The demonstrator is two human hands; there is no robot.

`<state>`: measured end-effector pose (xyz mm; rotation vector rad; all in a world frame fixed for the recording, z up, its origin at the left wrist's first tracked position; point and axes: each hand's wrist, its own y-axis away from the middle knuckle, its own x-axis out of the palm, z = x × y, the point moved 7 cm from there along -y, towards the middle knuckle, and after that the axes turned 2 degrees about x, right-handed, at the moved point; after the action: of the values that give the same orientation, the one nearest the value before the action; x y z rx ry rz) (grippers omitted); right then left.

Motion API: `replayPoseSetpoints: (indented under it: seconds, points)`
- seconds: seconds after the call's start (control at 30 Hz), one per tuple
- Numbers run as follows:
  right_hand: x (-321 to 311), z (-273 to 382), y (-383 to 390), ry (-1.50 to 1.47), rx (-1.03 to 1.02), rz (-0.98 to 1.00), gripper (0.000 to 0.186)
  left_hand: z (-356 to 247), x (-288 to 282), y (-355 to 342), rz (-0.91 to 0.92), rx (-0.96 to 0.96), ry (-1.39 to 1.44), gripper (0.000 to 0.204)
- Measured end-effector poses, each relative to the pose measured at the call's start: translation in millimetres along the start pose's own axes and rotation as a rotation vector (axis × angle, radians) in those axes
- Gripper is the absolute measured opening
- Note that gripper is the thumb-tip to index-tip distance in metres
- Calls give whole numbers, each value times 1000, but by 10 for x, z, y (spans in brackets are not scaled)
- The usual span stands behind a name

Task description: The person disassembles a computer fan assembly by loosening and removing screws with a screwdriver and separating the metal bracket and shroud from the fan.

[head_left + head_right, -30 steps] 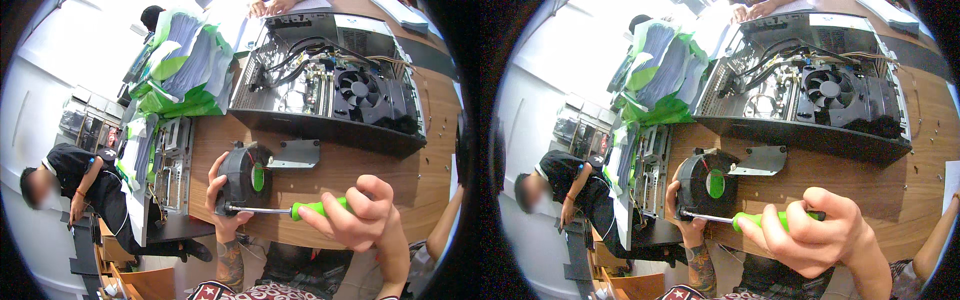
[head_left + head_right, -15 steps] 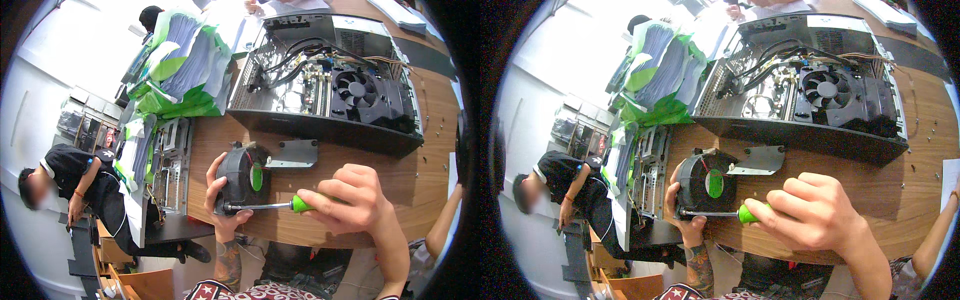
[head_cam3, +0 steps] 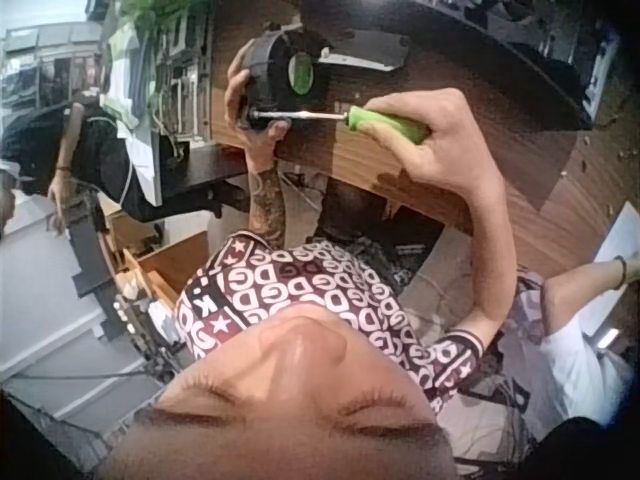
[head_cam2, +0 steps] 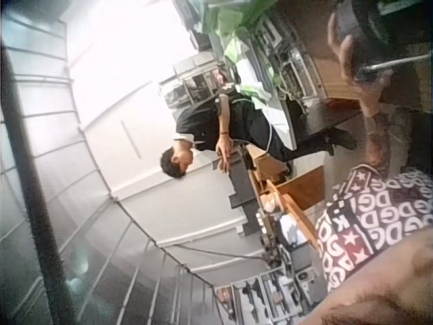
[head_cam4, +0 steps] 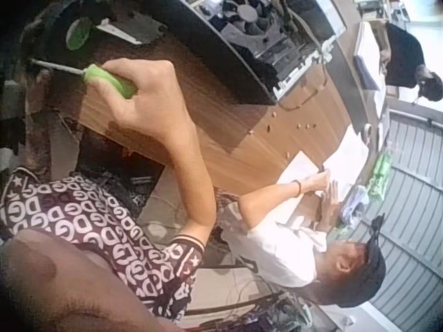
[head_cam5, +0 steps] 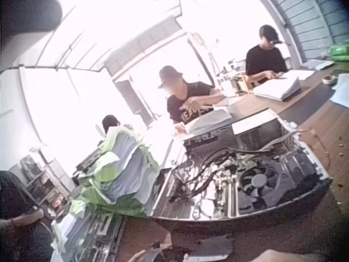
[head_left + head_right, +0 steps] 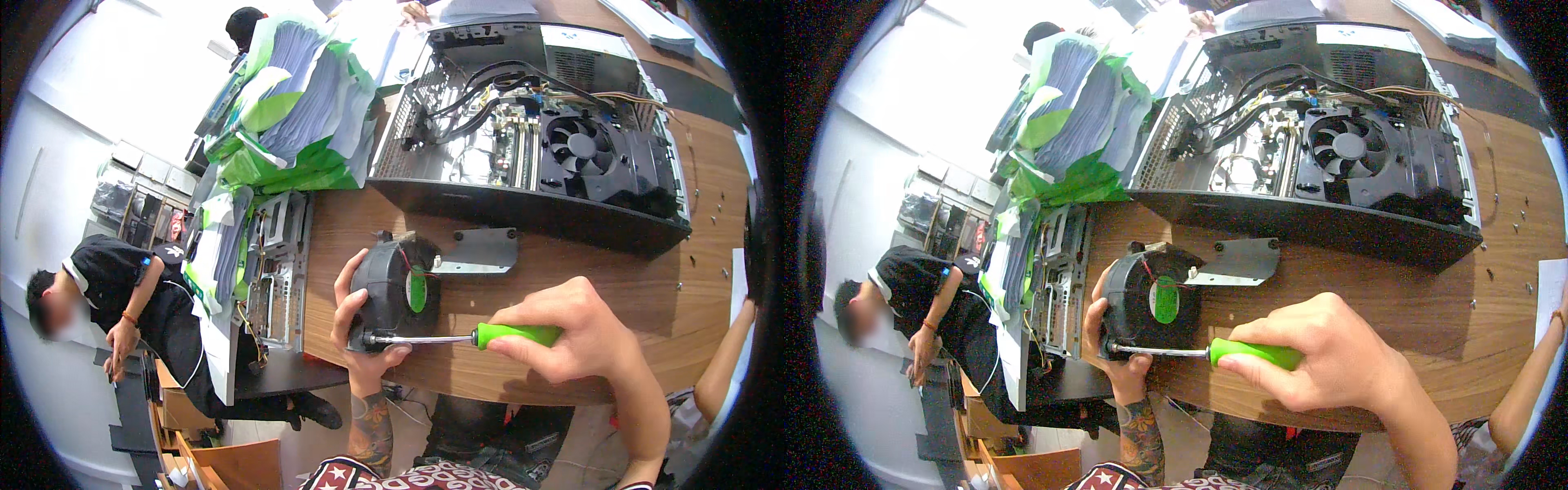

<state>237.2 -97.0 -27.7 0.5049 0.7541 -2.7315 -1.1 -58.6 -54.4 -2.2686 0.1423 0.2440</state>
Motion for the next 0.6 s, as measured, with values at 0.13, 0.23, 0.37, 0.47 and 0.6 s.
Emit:
replayPoseSetpoints:
  seconds: [0.13, 0.23, 0.37, 0.47, 0.6]
  points:
    - [-22, 16, -40, -87, 3, -27, 18, -1, -16, 6, 8, 8, -7, 80]
    - [-28, 76, -26, 11, -25, -22, 19, -21, -14, -9, 9, -9, -11, 80]
    - [1, 85, 22, 245, -148, -26, 27, -8, -10, 2, -9, -28, -16, 80]
    - [24, 90, 18, 261, -143, -9, 26, 0, -6, -1, -5, -17, -4, 80]
    - [49, 108, 22, 286, -131, 10, 25, -6, -5, 3, 1, 1, -19, 78]
